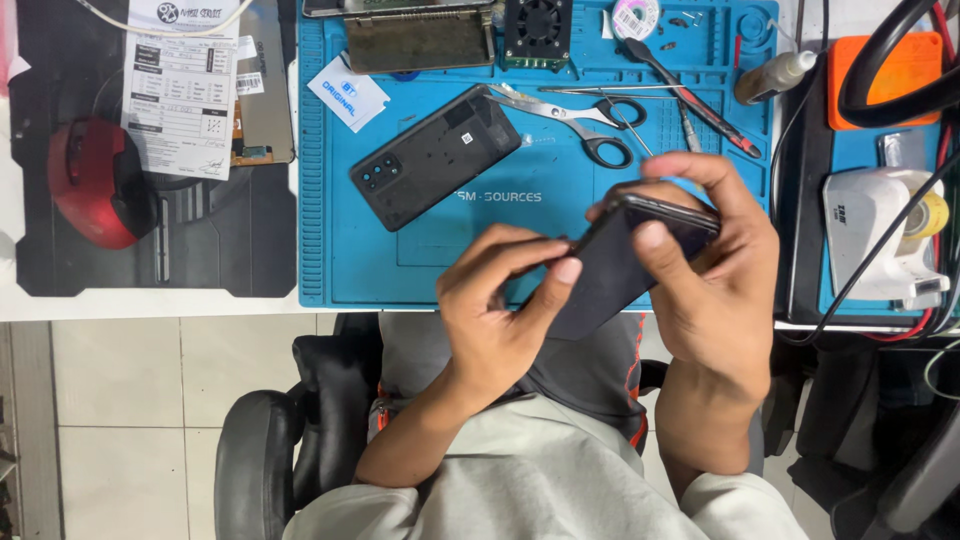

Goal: The person sits at a repair bench handling a smartphone. They power on and test the phone screen, separate the back frame from the display assembly, work on the exposed internals, and then use a screwdriver on the phone body while the frame lies on the mat.

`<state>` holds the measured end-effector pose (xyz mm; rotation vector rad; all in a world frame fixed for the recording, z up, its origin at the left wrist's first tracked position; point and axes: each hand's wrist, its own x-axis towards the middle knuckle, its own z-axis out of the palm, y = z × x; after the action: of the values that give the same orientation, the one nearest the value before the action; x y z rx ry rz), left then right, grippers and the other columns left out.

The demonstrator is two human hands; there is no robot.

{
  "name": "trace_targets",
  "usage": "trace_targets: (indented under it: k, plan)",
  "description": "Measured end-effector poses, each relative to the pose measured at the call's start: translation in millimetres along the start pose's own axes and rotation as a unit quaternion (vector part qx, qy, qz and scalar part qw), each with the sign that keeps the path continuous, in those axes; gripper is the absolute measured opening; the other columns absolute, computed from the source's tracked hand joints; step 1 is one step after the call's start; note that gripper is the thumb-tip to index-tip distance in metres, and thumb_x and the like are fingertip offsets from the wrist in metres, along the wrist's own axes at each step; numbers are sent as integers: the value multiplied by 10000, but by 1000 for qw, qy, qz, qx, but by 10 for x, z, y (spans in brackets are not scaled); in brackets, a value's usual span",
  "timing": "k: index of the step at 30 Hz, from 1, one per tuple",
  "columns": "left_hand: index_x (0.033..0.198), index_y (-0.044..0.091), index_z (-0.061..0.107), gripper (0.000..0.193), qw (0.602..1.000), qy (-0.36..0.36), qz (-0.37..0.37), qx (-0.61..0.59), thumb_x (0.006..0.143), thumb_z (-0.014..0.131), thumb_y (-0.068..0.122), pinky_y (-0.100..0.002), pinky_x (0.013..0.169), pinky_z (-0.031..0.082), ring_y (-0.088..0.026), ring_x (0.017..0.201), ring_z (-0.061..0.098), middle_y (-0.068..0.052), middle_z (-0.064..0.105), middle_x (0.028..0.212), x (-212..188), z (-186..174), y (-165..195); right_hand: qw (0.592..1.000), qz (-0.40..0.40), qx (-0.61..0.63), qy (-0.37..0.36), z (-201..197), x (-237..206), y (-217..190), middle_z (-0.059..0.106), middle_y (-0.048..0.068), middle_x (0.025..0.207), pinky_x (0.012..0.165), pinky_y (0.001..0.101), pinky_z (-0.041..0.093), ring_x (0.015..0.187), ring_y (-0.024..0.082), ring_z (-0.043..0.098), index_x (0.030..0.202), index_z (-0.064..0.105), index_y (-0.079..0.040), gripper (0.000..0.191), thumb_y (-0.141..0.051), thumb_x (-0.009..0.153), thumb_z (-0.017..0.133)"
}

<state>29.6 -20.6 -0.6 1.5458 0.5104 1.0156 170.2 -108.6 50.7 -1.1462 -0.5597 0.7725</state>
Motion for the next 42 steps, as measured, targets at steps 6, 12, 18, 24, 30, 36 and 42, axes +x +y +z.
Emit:
trace_targets:
  k: [6, 12, 18, 24, 30, 36, 42]
  plan:
    - [1062, -10, 723, 84, 978, 84, -103, -162, 992, 732, 34, -187, 559, 414, -22, 743, 571, -36, 674, 1018, 30, 18, -169, 993, -7, 20, 116, 147, -51, -48, 696, 72, 1020, 756, 219, 519, 850, 99, 635, 1222, 686, 84, 341, -151, 975, 707]
    - [1100, 7, 755, 117, 997, 64, -3, -39, 987, 781, 22, -173, 513, 368, -29, 696, 562, -48, 683, 1033, -37, -80, -217, 961, -101, -241, 93, 37, -36, -97, 667, 101, 970, 726, 189, 400, 822, 94, 557, 1116, 728, 90, 159, -33, 1024, 770]
    - [1041, 3, 755, 162, 994, 39, 101, 30, 893, 821, 13, -208, 489, 372, -107, 700, 608, -81, 707, 978, -13, -147, -209, 953, -81, -282, 73, 88, 23, -339, 699, 133, 947, 703, 224, 458, 816, 150, 625, 1013, 722, 65, 179, -14, 861, 774]
    - [1099, -29, 728, 245, 973, 7, 221, 59, 881, 838, -21, -327, 750, 648, -233, 840, 722, -88, 661, 979, 46, -166, -132, 940, -152, -298, -63, 91, 63, -464, 677, 140, 945, 813, 272, 510, 888, 217, 658, 1019, 718, 59, 271, -51, 789, 809]
    - [1107, -19, 722, 276, 964, -27, 248, 93, 873, 863, -54, -345, 846, 681, -218, 854, 725, -76, 648, 1000, 93, -200, 51, 936, -202, -272, -100, -69, 154, -330, 688, 137, 920, 772, 313, 517, 830, 237, 658, 968, 731, 54, 212, -64, 817, 822]
    - [1154, -45, 705, 298, 946, -71, 283, 138, 904, 865, -72, -364, 884, 680, -222, 895, 727, -75, 641, 1024, 142, -287, 219, 941, -213, -181, -188, -220, 202, -252, 658, 131, 942, 843, 380, 589, 894, 259, 662, 1007, 684, 34, 222, -141, 910, 780]
    - [1180, -24, 711, 327, 950, -64, 279, 122, 900, 875, -55, -339, 852, 671, -209, 894, 721, -59, 639, 1016, 90, -241, 181, 947, -236, -185, -112, -282, 109, -118, 697, 124, 946, 788, 345, 577, 844, 230, 671, 1038, 730, 18, 246, -181, 917, 807]
